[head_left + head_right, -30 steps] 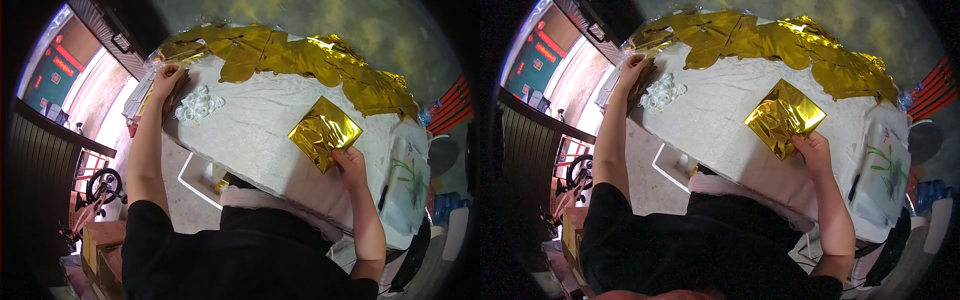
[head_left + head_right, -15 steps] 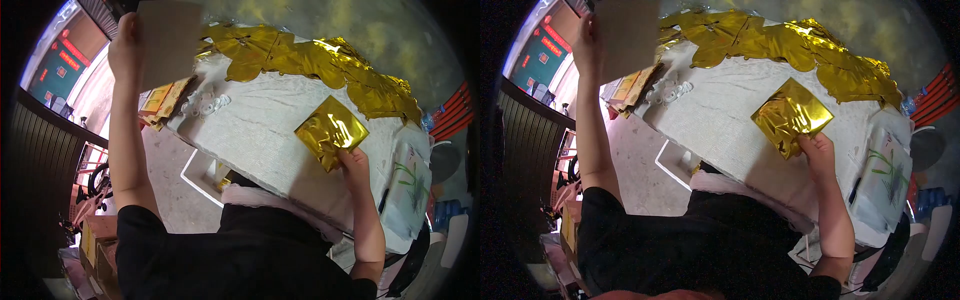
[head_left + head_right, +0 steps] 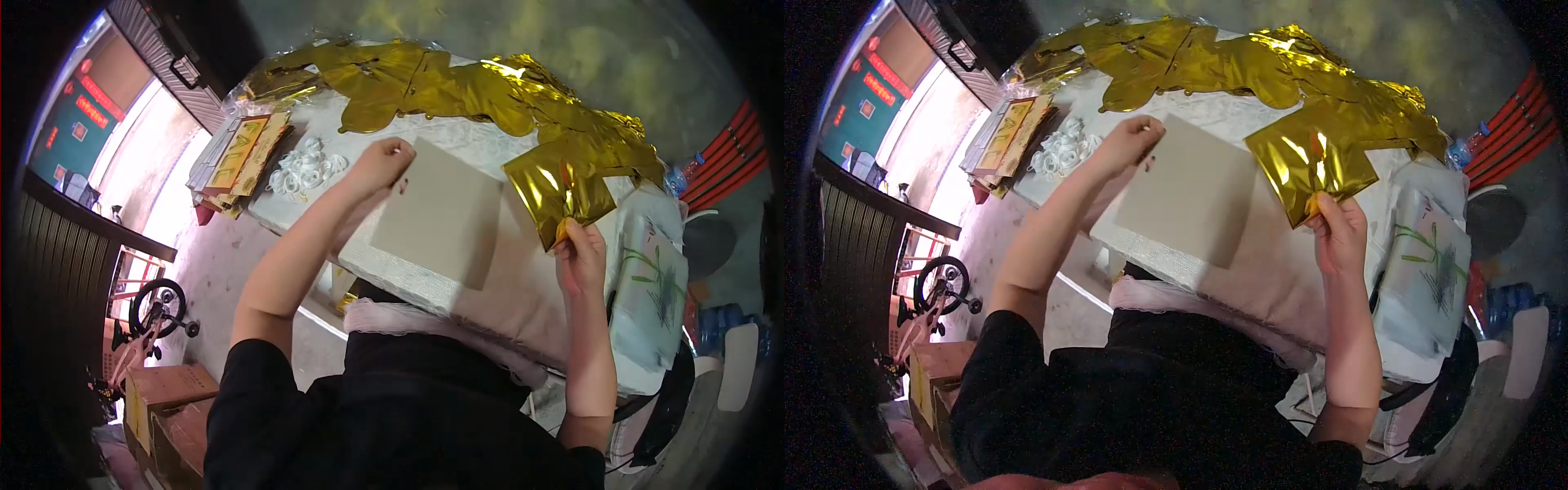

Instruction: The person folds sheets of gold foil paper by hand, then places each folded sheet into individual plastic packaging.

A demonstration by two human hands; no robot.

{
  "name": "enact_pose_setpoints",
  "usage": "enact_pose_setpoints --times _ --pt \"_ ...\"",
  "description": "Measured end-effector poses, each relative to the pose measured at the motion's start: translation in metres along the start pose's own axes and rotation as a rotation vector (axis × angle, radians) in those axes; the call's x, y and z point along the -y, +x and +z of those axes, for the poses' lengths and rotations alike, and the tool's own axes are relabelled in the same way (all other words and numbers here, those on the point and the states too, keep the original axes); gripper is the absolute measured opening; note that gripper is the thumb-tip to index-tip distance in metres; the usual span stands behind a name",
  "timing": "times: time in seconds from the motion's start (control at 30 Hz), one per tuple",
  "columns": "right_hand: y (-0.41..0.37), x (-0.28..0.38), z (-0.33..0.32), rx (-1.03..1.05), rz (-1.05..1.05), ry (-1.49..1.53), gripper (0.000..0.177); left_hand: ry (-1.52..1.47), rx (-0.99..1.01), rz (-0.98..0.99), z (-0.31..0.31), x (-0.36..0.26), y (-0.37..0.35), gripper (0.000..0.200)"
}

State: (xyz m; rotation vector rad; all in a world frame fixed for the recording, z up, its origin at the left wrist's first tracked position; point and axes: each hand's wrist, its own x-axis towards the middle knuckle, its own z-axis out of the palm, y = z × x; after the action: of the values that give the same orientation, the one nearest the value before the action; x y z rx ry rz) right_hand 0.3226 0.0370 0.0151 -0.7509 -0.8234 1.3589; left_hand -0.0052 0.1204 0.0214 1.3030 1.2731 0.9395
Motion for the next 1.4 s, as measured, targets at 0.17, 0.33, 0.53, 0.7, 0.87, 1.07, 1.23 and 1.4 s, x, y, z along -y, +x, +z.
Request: enact_pose_setpoints --times 0.17,0.33,0.53,0.7,0.87,1.07,1.23,1.4 --pt "-0.005 -0.004 0.007 0.067 0.037 -0.113 0.006 0.601 -0.102 0.161 -0.038 0.006 -0.008 0.015" --pt "-0.006 -0.007 0.009 0.066 0.101 -0.162 0.008 1.127 -0.313 0.17 -0.097 -0.016 -0.021 0.019" --pt "-0.006 -0.009 0.009 0.083 0.108 -0.194 0.009 1.329 -0.2 0.235 -0.103 0.002 -0.015 0.02" --pt "-0.005 -0.008 0.007 0.057 0.098 -0.189 0.008 0.576 -0.137 0.119 -0.112 -0.019 -0.012 0.013" --pt "-0.004 -0.004 0.007 0.046 0.065 -0.152 0.007 0.466 0.055 0.17 -0.053 -0.053 -0.028 0.011" --pt "0.0 -0.005 -0.007 0.061 0.07 -0.189 0.009 0.743 0.311 0.214 0.051 -0.012 -0.031 0.018" --pt "0.0 -0.002 -0.006 0.17 0.124 -0.228 0.01 0.537 0.167 0.253 0.039 -0.007 -0.042 0.018" --pt "-0.005 -0.009 0.029 0.211 0.263 -0.313 0.011 0.308 0.012 0.135 -0.003 -0.004 -0.046 0.015"
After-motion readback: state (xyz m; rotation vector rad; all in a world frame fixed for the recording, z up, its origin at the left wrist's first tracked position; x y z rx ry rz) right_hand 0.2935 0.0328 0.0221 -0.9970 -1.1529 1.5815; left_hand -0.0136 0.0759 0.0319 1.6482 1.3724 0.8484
